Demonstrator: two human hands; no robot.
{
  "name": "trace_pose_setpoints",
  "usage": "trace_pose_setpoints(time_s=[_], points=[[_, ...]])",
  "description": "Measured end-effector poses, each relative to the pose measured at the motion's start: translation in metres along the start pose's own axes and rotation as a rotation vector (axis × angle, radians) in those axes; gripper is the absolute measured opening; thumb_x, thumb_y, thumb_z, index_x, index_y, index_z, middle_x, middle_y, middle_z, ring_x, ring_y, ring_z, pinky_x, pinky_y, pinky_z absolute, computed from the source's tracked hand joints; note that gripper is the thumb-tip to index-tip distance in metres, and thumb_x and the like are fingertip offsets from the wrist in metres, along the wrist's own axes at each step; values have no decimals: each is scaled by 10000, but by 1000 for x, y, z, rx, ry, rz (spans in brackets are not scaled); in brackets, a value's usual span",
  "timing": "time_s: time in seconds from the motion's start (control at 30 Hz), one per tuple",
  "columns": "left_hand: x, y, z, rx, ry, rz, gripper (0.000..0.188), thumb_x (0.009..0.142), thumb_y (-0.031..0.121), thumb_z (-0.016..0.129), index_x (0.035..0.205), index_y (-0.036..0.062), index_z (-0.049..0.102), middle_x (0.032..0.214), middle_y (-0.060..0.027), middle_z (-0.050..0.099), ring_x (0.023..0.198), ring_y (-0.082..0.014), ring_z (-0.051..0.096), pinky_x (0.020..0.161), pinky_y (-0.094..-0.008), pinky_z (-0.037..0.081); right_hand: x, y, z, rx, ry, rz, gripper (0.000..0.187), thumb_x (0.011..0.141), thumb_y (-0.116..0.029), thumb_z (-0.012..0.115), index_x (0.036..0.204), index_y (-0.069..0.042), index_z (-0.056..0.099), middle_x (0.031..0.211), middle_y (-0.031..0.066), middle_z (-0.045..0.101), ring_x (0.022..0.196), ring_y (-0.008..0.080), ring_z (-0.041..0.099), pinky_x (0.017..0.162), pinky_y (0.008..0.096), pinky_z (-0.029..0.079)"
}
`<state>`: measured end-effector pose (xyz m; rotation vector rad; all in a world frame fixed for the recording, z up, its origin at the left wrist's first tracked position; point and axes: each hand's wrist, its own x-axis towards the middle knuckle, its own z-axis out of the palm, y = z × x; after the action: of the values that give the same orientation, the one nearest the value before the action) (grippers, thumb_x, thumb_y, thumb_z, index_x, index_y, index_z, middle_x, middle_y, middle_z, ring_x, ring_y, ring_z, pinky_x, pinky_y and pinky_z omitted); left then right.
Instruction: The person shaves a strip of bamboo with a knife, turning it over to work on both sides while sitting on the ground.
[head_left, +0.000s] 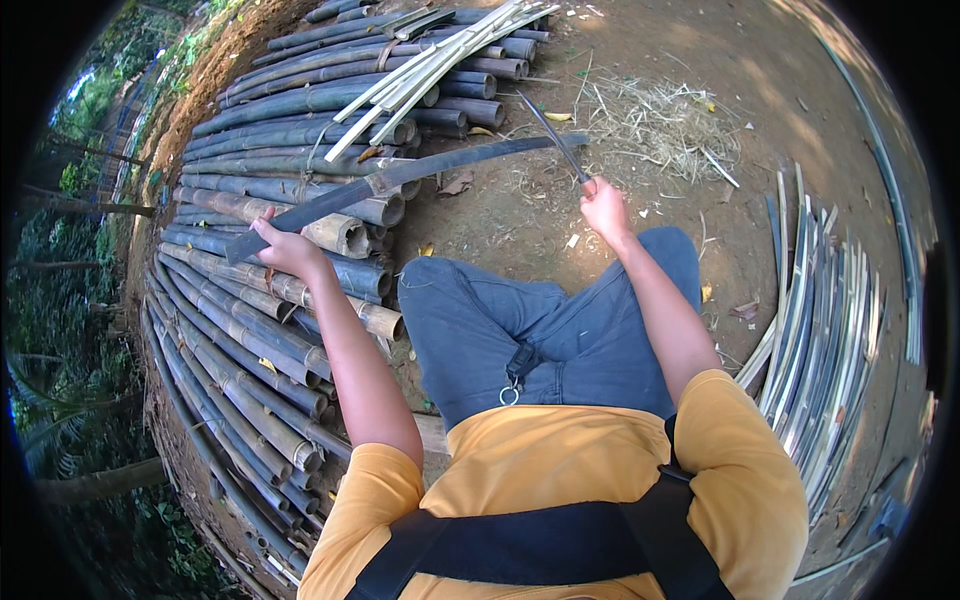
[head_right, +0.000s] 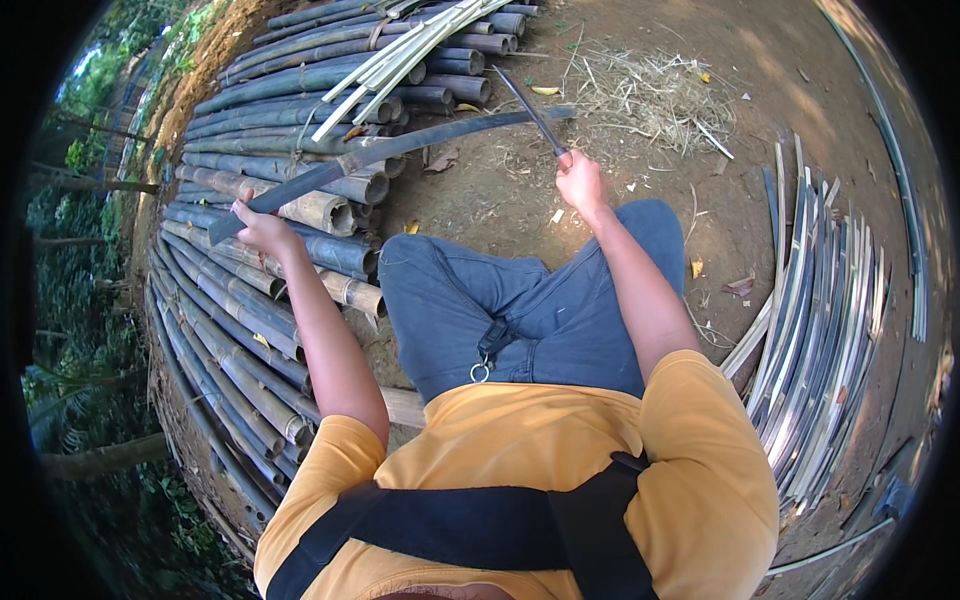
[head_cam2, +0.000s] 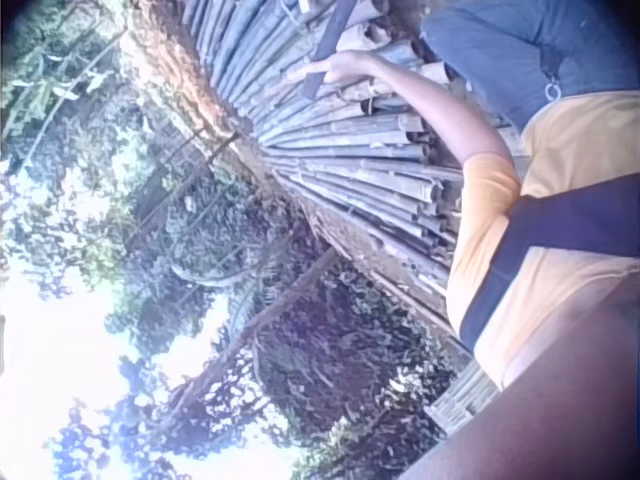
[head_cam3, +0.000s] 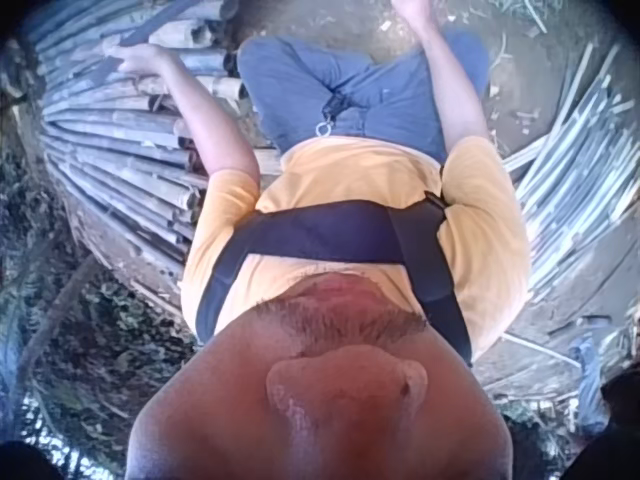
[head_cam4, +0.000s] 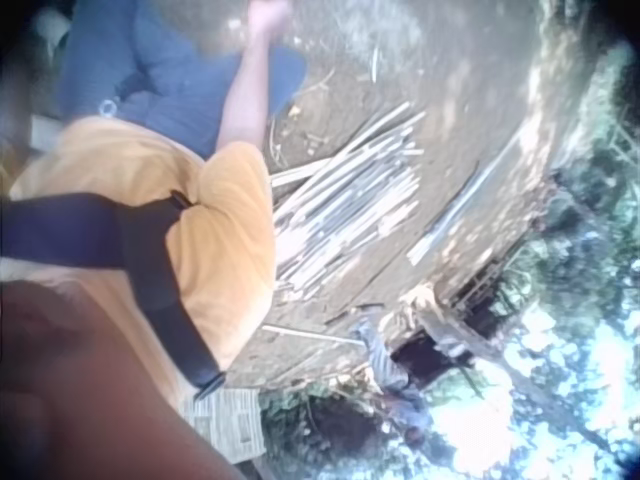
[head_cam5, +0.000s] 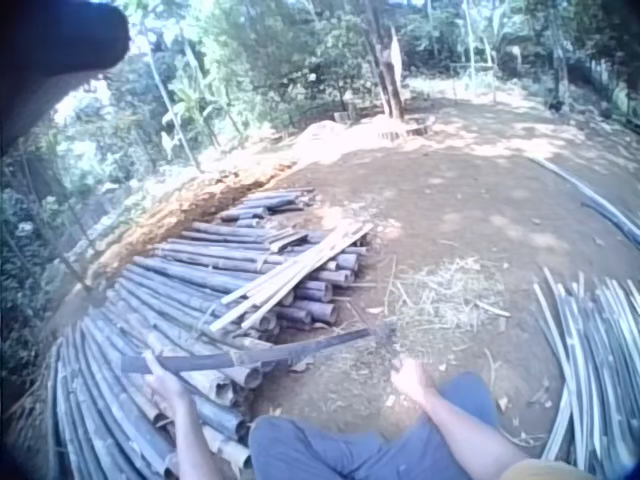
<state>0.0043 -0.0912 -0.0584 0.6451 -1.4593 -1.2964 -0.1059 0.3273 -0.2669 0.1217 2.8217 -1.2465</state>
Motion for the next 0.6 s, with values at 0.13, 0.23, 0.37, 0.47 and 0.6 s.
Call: trace_pose_setpoints(time_s=[0.13, 0.23, 0.37, 0.47, 0.6], points=[[11, -9, 2, -72, -91, 58, 495, 1010, 237, 277, 1447, 15, 209, 1338, -202, 523, 1126, -320, 626, 896, -408, 530, -28, -34, -1, 97, -100, -59, 176, 814, -186, 646, 912, -42, 617, 830, 209, 684, 831, 402, 677, 738, 475, 515], [-1, 1, 9, -291, -153, -15, 483, 1000, 253, 252, 1425, 23, 251, 1351, -201, 511, 1160, -334, 607, 935, -434, 521, -50, -58, -4, 76, -144, -30, 154, 821, -176, 642, 883, -37, 619, 807, 215, 682, 811, 399, 680, 717, 476, 512], [3, 1, 3, -164, -331, 77, 482, 1079, 277, 254, 1491, 47, 151, 1332, -189, 490, 1175, -290, 594, 944, -440, 520, -71, -72, 6, 137, -195, -72, 141, 802, -153, 645, 839, -30, 587, 737, 197, 652, 749, 369, 672, 686, 455, 504], [-13, 9, 8, -175, -325, 120, 564, 1065, 378, 408, 1457, 55, 162, 1274, -163, 506, 1152, -296, 609, 892, -451, 571, -88, -83, 11, 200, -194, -136, 134, 782, -123, 651, 829, -34, 564, 690, 159, 629, 697, 325, 661, 659, 424, 494], [-22, 13, 9, -280, -268, 117, 617, 986, 286, 607, 1386, 63, 194, 1216, -145, 504, 1102, -295, 630, 818, -481, 632, -112, -121, 4, 260, -210, -188, 157, 789, -127, 651, 902, -41, 585, 728, 175, 660, 748, 363, 683, 678, 444, 507]])
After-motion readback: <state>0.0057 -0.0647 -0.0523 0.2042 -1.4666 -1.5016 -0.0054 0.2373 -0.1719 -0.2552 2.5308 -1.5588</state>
